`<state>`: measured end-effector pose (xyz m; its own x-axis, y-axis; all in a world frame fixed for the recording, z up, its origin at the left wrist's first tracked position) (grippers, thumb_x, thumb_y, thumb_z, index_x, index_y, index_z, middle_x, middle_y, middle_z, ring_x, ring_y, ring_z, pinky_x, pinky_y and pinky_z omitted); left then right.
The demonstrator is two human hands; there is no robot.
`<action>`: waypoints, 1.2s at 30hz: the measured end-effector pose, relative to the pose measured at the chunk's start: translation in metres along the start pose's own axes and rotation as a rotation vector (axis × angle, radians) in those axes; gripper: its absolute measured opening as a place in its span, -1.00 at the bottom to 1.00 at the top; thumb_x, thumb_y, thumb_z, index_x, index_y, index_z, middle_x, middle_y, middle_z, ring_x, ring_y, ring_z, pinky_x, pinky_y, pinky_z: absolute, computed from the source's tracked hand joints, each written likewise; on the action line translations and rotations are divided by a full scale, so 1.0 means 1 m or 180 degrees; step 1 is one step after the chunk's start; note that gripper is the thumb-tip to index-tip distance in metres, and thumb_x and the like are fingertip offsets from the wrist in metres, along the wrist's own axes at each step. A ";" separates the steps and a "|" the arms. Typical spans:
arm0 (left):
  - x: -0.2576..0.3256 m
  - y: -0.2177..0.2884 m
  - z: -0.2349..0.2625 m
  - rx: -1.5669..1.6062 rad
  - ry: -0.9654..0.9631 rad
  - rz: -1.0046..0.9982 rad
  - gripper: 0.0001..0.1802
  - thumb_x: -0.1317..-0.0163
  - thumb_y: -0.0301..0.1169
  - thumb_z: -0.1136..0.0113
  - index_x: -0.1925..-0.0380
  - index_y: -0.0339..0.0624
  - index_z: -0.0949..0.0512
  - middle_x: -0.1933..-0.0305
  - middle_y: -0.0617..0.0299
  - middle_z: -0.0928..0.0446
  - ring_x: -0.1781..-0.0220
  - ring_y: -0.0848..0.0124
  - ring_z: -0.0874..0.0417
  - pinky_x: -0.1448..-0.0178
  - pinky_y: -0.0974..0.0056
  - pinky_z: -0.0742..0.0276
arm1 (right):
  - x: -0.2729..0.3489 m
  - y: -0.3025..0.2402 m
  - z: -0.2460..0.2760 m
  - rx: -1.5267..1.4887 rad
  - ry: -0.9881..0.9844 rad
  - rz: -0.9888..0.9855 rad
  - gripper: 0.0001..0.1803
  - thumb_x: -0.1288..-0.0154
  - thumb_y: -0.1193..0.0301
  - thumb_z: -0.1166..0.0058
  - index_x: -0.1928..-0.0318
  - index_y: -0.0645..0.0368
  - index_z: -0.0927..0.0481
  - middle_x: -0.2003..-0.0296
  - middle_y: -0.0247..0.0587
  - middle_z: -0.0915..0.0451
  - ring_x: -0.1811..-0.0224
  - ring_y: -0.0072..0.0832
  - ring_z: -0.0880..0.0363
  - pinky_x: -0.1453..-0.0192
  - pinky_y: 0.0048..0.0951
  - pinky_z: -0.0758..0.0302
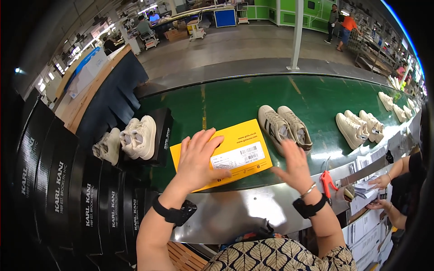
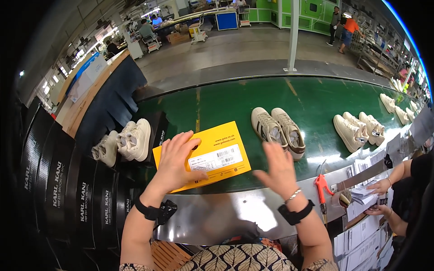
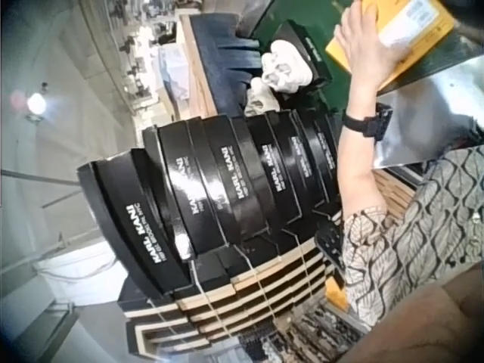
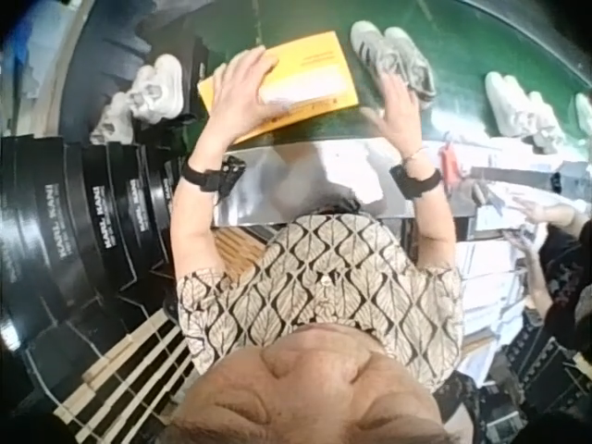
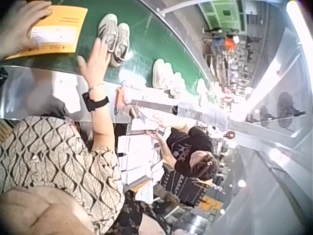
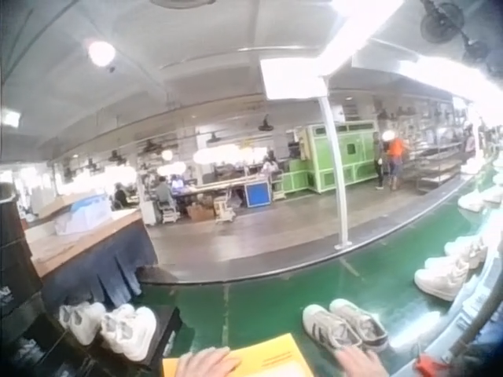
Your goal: Sort and label shoe boxes on a conveyor belt in a shoe manufacturing facility.
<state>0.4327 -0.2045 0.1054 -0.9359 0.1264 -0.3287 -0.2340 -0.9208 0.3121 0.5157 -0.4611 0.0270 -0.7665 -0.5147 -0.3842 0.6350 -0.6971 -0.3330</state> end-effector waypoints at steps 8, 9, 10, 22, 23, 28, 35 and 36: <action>-0.005 -0.002 0.019 0.0255 -0.0742 -0.0519 -0.36 0.04 -0.32 -0.25 -0.13 -0.12 -0.35 -0.34 -0.10 -0.15 -0.39 0.05 -0.11 -0.38 0.10 0.06 | 0.192 0.219 -0.035 0.0162 -0.0400 -0.2063 -0.22 0.11 0.43 -0.24 -0.19 0.26 -0.23 -0.09 0.13 -0.33 -0.14 0.01 -0.32 -0.21 -0.15 -0.30; -0.003 -0.003 0.018 0.0235 -0.0747 -0.0497 -0.36 0.04 -0.32 -0.25 -0.13 -0.12 -0.35 -0.34 -0.10 -0.15 -0.39 0.05 -0.11 -0.38 0.10 0.06 | 0.207 0.232 -0.032 0.0272 -0.0562 -0.2520 -0.18 0.13 0.42 -0.23 -0.21 0.24 -0.20 -0.13 0.16 -0.28 -0.17 0.04 -0.30 -0.23 -0.15 -0.29; -0.001 -0.009 0.019 0.0449 -0.0549 -0.0356 -0.39 0.02 -0.34 -0.21 -0.12 -0.13 -0.35 -0.30 -0.08 -0.21 -0.35 0.08 -0.18 -0.34 0.10 -0.01 | 0.219 0.240 -0.031 0.0387 -0.0704 -0.2993 -0.15 0.14 0.41 -0.22 -0.24 0.22 -0.17 -0.17 0.18 -0.23 -0.19 0.06 -0.27 -0.26 -0.15 -0.27; 0.122 0.095 -0.068 -0.0252 -0.1761 -0.0497 -0.20 0.20 0.02 -0.35 -0.15 0.20 -0.36 -0.12 0.15 -0.31 0.01 0.14 -0.39 -0.03 0.12 -0.36 | 0.229 0.258 -0.041 0.0720 -0.0835 -0.3090 -0.25 0.07 0.47 -0.15 -0.22 0.11 -0.21 0.14 0.17 -0.52 0.03 0.06 -0.46 -0.07 -0.11 -0.40; 0.135 0.089 -0.085 0.0009 -0.1690 -0.0586 -0.19 0.18 0.02 -0.35 -0.17 0.20 -0.33 -0.15 0.12 -0.29 -0.05 0.08 -0.36 -0.07 0.04 -0.34 | 0.220 0.254 -0.038 0.0479 -0.0827 -0.3206 -0.28 0.04 0.47 -0.12 -0.22 0.09 -0.22 0.20 0.18 -0.55 0.07 0.04 -0.49 -0.03 -0.13 -0.43; 0.159 0.064 -0.142 -0.0417 -0.1632 -0.0052 -0.19 0.11 -0.06 -0.33 -0.23 0.20 -0.26 -0.27 0.03 -0.15 -0.27 -0.13 -0.09 -0.12 -0.38 -0.10 | 0.165 0.219 -0.011 -0.0438 -0.0462 -0.2842 -0.39 -0.04 0.39 -0.12 -0.16 0.17 -0.32 0.21 0.20 -0.56 0.10 -0.03 -0.54 0.00 -0.22 -0.45; 0.109 0.046 -0.176 -0.0189 -0.1383 0.0015 -0.15 0.12 -0.13 -0.31 -0.27 0.22 -0.21 -0.38 0.04 -0.03 -0.38 -0.16 0.06 -0.15 -0.50 0.05 | 0.050 0.152 -0.028 -0.2649 -0.1072 -0.1940 -0.53 -0.16 0.15 -0.12 0.01 0.17 -0.48 0.30 -0.13 -0.59 0.16 -0.30 -0.55 0.02 -0.33 -0.42; 0.093 0.042 -0.182 -0.0179 -0.1300 -0.0054 -0.15 0.12 -0.12 -0.32 -0.26 0.23 -0.22 -0.37 0.06 -0.04 -0.38 -0.13 0.06 -0.17 -0.49 0.05 | 0.040 0.141 -0.034 -0.2281 -0.1425 -0.1962 -0.53 -0.17 0.08 -0.07 0.04 0.17 -0.49 0.30 -0.07 -0.59 0.15 -0.25 -0.56 0.02 -0.31 -0.42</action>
<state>0.3835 -0.2985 -0.0749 -0.9622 0.2674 0.0511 -0.2461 -0.9346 0.2568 0.5784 -0.5633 -0.0643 -0.8497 -0.4103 0.3310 -0.0819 -0.5176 -0.8517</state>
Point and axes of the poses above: each hand's wrist, its own x-axis away from the middle knuckle, its own z-axis out of the back of the hand, y = z × x, the point moved 3 cm from there along -x, towards the middle knuckle
